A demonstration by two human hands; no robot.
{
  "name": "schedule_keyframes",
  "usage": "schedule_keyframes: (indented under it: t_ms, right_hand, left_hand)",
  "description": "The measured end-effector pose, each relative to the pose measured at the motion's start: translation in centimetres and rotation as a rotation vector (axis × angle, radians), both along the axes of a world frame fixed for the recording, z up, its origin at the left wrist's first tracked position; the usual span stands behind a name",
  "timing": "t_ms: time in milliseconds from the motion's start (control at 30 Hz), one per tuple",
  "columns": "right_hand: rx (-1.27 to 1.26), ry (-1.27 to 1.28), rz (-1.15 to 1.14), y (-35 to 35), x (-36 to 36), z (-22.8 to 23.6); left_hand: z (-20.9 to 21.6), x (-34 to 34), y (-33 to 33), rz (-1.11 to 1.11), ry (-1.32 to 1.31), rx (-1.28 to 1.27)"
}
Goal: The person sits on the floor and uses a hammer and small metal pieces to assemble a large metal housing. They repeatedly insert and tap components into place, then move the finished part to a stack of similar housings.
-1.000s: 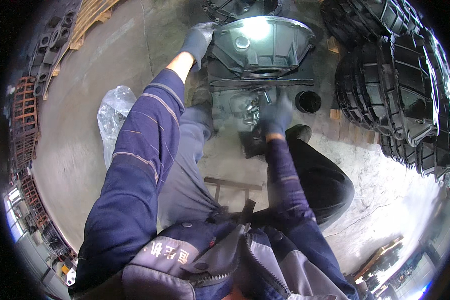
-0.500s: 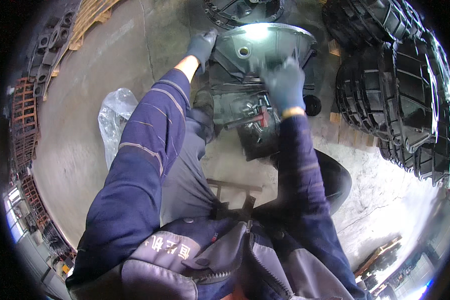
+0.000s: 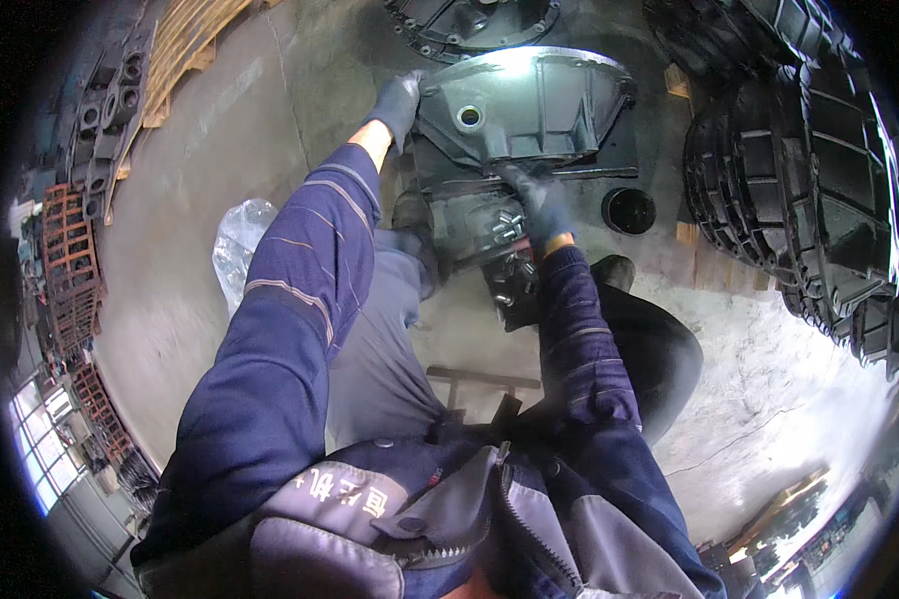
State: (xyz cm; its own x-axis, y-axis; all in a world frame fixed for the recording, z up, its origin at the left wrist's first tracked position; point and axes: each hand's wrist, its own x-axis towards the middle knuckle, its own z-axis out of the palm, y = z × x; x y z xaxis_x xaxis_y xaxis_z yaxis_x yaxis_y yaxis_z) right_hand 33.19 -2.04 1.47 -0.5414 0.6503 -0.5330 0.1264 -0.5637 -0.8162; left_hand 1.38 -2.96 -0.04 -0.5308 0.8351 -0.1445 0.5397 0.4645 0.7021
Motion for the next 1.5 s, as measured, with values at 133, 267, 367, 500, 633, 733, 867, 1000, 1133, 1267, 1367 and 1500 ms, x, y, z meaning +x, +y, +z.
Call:
schedule_keyframes:
  t_ms: [133,267,367,500,633,733,867,1000,1133,1267,1367,1500]
  right_hand:
    - [0.186,0.165,0.011,-0.1,-0.8,3.4]
    - [-0.460,0.570,-0.436,0.4,-0.6,5.1]
    - [-0.782,0.664,-0.439,0.7,-1.5,5.0]
    - [-0.457,0.484,-0.490,-0.1,-2.5,2.6]
    - [-0.333,0.518,-0.391,-0.5,-2.2,0.7]
    - [-0.385,0.492,-0.503,0.1,-1.6,1.0]
    - [-0.463,0.533,-0.569,1.8,-1.2,3.1]
    - [-0.521,0.543,-0.575,2.7,-0.3,4.3]
    - [-0.615,0.561,-0.612,2.4,1.0,3.5]
    - [-0.538,0.604,-0.543,2.1,1.6,2.9]
    - [-0.613,0.619,-0.634,2.1,1.2,3.5]
    - [-0.642,0.562,-0.616,1.9,0.5,5.0]
  left_hand:
    - [8.3,4.0,3.1,0.188,0.171,-0.160]
    - [17.4,9.4,6.1,-0.008,0.412,-0.049]
    - [19.1,9.4,6.5,-0.089,0.503,0.302]
    - [13.2,5.1,1.3,0.104,0.335,0.187]
    - [6.6,2.3,-1.1,0.301,0.040,-0.078]
    - [6.5,4.5,0.5,0.308,-0.054,0.098]
    - [14.1,8.7,5.5,0.142,0.248,-0.091]
    - [17.8,11.2,7.3,-0.163,0.390,0.103]
    - [15.1,8.8,5.1,-0.134,0.319,-0.012]
    - [12.9,7.5,4.9,0.037,0.333,-0.072]
    - [13.2,8.6,5.6,-0.024,0.369,-0.109]
    - [13.2,8.7,5.9,0.115,0.270,-0.175]
